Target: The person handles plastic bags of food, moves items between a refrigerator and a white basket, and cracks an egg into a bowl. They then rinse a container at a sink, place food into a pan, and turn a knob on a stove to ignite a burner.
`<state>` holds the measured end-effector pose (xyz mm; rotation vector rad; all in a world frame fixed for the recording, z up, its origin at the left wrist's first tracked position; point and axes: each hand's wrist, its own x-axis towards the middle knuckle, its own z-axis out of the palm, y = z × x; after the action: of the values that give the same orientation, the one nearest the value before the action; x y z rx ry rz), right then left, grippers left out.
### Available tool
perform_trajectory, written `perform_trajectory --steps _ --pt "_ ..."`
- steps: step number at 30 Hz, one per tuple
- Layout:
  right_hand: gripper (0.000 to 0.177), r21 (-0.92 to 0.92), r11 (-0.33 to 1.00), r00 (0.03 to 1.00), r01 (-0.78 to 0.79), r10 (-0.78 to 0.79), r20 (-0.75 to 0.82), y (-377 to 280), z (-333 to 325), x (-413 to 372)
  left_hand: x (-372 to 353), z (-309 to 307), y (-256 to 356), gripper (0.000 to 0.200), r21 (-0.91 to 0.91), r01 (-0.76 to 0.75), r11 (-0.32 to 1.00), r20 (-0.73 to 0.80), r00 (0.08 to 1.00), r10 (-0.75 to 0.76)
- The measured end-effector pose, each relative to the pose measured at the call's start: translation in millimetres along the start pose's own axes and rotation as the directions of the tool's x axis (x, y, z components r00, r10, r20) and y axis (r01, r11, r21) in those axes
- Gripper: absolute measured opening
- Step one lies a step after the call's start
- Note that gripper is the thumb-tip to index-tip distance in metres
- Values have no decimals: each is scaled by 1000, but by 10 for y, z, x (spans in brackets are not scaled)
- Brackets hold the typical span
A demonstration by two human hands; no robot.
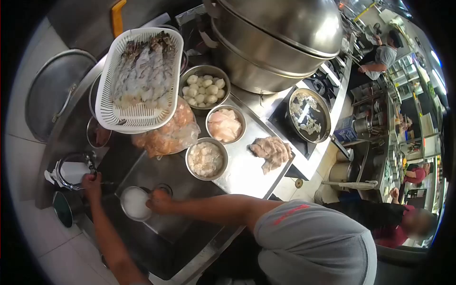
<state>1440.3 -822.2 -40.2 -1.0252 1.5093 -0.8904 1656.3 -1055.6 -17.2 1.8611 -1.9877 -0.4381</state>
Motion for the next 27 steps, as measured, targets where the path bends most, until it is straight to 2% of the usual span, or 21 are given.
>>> perform_trajectory --steps 3,5,6,8,9,10,12,13,14,16,18,20,24,25,26,27 --pt "26 -118 986 986 -121 133 99 -118 -503 -492 -57 17 -67 38 63 -55 996 -76 995 60" --pt "28 -212 971 977 -111 145 154 -222 -935 -860 -181 -53 -115 35 145 -141 979 62 989 133" --pt "29 -290 953 978 -84 135 160 -221 -1127 -1020 -298 -84 -135 35 -10 2 1000 118 993 0" --pt "29 -432 897 939 88 70 336 -277 -1641 -1335 -634 -167 -111 37 -71 31 997 54 998 -27" --pt "28 -381 924 966 -5 104 239 -350 -1849 -1540 -804 -258 -60 37 5 42 999 86 995 -43" --pt "27 -319 943 979 -94 146 141 -388 -2040 -1723 -1025 -374 152 37 80 50 996 115 992 -59" --pt "28 -280 952 981 -123 159 111 -306 -2399 -1996 -1636 -522 681 28 -42 33 999 -14 999 -34" --pt "30 -264 953 980 -148 177 89 -265 -2562 -2111 -1870 -524 821 23 -248 178 952 68 984 -166" --pt "30 -249 958 983 -145 168 76 -182 -2677 -2202 -2075 -516 981 18 -425 325 845 177 945 -275" --pt "30 -338 937 995 -83 94 17 93 -2886 -2288 -2568 -355 1520 12 -585 270 765 129 962 -241" --pt "29 -329 943 999 -47 49 -1 341 -3066 -2326 -3097 -254 2376 12 -640 329 694 205 944 -259" --pt "29 -320 947 1000 -12 6 -18 573 -3233 -2360 -3518 25 2818 13 -635 303 711 265 950 -168" --pt "31 -247 963 993 111 -116 -6 971 -3431 -2287 -4132 603 3430 15 -552 218 805 262 962 -81" --pt "30 -215 961 985 172 -174 11 1043 -3476 -2282 -4252 700 3544 16 -486 154 860 221 974 -50" --pt "33 -320 929 983 186 -177 56 1198 -3409 -2181 -4353 821 3664 17 -419 90 904 180 984 -14" --pt "39 -210 967 989 147 -139 52 1119 -3540 -2278 -4449 884 3720 17 -410 83 908 176 984 -11"
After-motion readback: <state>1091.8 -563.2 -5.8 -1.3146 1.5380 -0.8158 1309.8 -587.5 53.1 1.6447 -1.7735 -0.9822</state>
